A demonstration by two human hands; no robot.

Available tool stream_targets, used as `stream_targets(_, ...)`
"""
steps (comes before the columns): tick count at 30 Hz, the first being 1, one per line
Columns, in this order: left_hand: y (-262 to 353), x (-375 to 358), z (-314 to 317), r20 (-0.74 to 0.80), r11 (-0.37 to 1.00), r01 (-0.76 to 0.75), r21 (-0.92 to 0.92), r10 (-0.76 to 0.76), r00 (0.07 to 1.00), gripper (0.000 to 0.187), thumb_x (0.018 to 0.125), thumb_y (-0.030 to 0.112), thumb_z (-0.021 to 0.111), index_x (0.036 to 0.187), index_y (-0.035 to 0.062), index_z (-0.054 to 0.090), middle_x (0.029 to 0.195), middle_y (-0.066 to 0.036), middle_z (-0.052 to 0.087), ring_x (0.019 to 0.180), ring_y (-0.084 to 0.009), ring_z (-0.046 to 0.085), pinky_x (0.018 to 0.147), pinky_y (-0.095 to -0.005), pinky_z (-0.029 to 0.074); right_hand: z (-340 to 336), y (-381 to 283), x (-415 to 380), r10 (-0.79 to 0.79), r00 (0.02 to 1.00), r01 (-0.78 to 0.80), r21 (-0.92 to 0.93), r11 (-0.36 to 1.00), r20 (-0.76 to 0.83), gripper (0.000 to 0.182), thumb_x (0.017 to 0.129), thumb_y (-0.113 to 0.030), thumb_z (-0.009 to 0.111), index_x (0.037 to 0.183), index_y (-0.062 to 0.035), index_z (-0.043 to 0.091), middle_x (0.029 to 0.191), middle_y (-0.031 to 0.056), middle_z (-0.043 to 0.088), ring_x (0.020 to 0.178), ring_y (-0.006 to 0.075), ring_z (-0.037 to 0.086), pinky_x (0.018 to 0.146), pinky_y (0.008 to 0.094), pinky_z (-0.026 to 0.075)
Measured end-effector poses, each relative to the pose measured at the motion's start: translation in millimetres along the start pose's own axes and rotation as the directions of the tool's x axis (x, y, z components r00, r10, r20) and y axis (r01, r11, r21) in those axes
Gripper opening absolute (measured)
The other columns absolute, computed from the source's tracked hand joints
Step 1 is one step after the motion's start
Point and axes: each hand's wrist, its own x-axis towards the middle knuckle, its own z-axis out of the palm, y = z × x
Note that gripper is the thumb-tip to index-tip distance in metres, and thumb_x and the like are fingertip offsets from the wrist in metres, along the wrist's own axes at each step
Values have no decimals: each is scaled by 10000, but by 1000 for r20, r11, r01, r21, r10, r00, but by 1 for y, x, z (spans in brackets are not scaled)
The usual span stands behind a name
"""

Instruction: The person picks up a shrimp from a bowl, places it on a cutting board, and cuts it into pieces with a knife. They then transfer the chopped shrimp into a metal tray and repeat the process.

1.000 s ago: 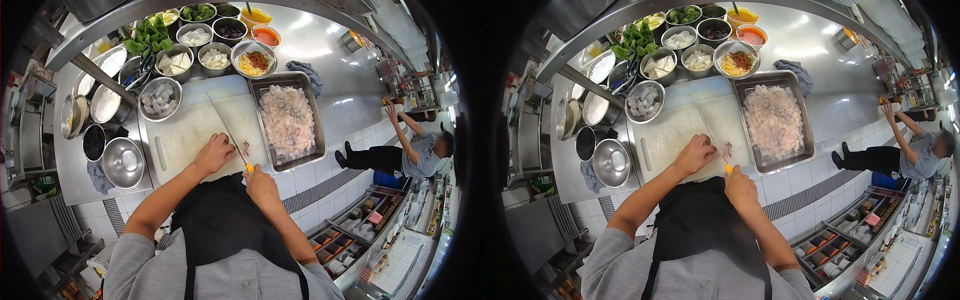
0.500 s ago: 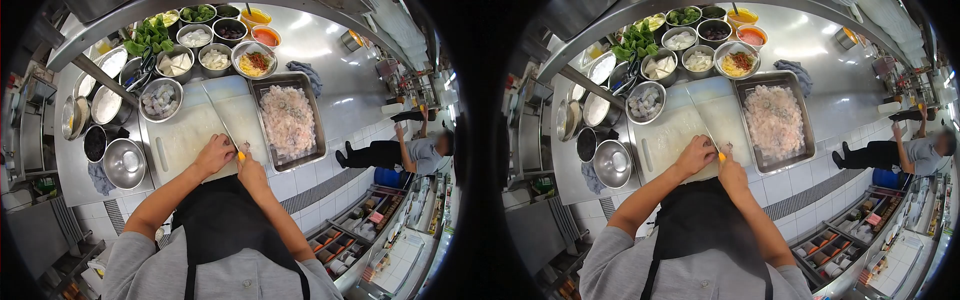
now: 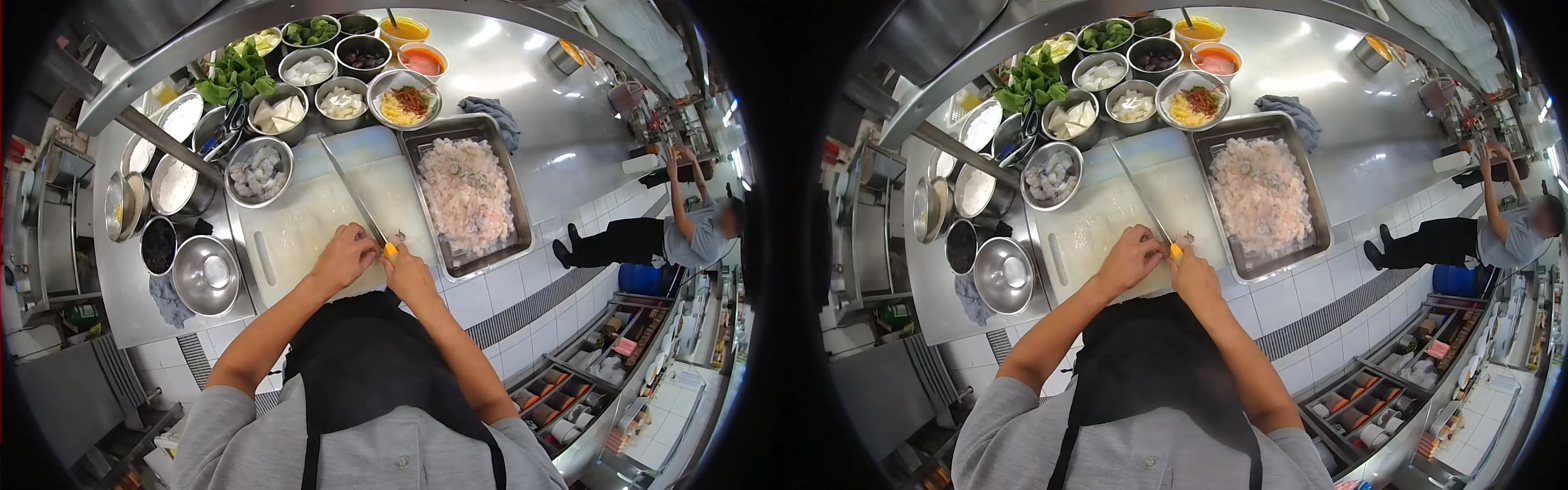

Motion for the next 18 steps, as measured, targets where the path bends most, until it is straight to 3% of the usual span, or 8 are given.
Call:
stream_targets(4,1,-11,-4,32,999,42,0,-42,999,227,798,83,754,1021,117,737,1070,-141,598,1014,-338,596,902,-421,532,-2,5,-3,-1,999,0,-29,1000,-42,518,977,-376,671,1306,4,545,864,321,703,845,521,693,762,576,554)
stream_targets(8,-4,-11,-3,-57,994,111,12,-111,992,272,768,58,747,1036,85,718,1079,-152,599,1031,-354,603,900,-429,538,-17,22,-10,17,992,-22,-39,999,-122,486,985,-380,658,1224,33,563,844,316,704,823,521,693,732,567,559)
stream_targets(13,-8,-15,-15,-168,977,212,-37,-215,962,245,779,25,728,1023,55,723,1073,-168,606,1017,-373,606,895,-436,541,-26,23,-31,-11,992,29,140,990,-128,482,985,-381,658,1172,56,582,849,340,688,847,533,681,748,580,544)
stream_targets(18,-10,-18,-16,-137,965,258,-43,-262,955,233,793,23,728,1025,45,724,1085,-171,611,1023,-368,614,880,-431,549,10,19,-36,-4,999,12,229,973,-33,510,971,-388,679,1197,62,602,868,349,689,857,551,668,748,576,538)
